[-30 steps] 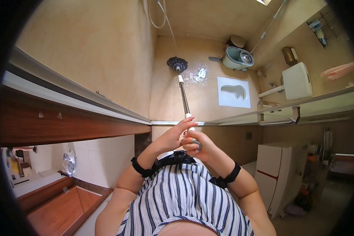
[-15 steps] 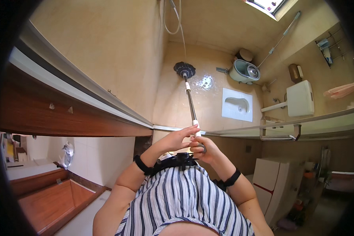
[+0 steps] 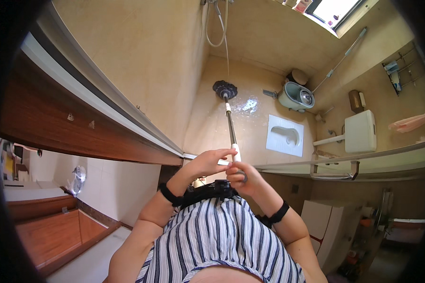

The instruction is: Mopping the bathroom floor and adjacent hallway using a spin mop

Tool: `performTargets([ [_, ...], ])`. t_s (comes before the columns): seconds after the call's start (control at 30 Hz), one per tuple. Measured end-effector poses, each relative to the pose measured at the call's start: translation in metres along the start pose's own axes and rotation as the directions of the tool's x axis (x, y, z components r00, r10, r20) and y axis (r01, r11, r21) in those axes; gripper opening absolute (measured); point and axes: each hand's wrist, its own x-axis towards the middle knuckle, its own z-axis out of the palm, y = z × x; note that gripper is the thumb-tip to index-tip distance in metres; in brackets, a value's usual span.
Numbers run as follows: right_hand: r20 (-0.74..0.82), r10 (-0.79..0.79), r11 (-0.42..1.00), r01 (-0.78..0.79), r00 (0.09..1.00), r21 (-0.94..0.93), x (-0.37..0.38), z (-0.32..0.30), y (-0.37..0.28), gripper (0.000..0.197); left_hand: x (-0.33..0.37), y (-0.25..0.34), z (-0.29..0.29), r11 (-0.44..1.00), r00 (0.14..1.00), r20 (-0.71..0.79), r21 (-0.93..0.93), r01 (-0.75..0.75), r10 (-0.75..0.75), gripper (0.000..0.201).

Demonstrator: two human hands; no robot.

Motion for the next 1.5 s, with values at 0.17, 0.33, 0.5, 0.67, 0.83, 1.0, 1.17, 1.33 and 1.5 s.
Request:
performTargets([
  [0.17,0.01,-0.025,0.995,0.025,1.0,-0.099,0.037,-0.012,-0.033,0.008,0.007,-0.015,0.004,1.0,0.992,-0.126,0.001,0.004,-0.004,0.048],
  [0.33,-0.081,-0.152,0.985,0.145,0.985,-0.089,0.04,-0.028,-0.019,0.009,0.009,-0.003,0.004,0.998,0.996,0.061,0.02,0.066,-0.067,0.054],
  [0.5,0.015,-0.058,0.997,0.059,0.998,-0.052,-0.005,0.002,0.001,0.01,0.001,0.009,-0.008,0.975,0.982,0.148,-0.207,-0.083,0.115,0.06],
  [0.67,0.04,-0.054,0.995,0.057,0.998,-0.081,0.011,0.002,-0.031,0.01,0.025,-0.002,0.009,0.997,0.997,-0.053,-0.059,-0.055,0.052,0.058],
  [0.83,-0.089,-0.174,0.984,0.176,0.981,0.012,0.03,-0.007,-0.018,0.011,0.028,0.003,0.007,0.912,0.957,0.109,-0.288,0.29,-0.27,0.06],
  [1.0,0.041,-0.074,0.996,0.075,0.996,-0.038,-0.001,0.033,0.021,0.007,-0.022,0.018,-0.023,0.998,0.998,0.027,0.028,-0.053,0.052,0.051],
  [1.17,0.003,-0.002,0.992,0.003,1.0,-0.126,0.023,-0.005,0.024,0.009,-0.039,-0.004,0.007,0.999,1.0,-0.011,-0.048,0.023,-0.023,0.048],
  [1.33,-0.04,-0.013,0.971,0.003,0.999,-0.239,0.033,-0.011,0.02,0.011,-0.037,-0.009,0.011,0.981,0.975,0.125,0.09,0.172,-0.183,0.052],
  [1.5,0.003,-0.091,0.991,0.091,0.996,-0.103,-0.016,0.036,0.021,0.009,-0.038,0.038,-0.024,0.998,0.997,0.055,-0.002,0.06,-0.059,0.053],
])
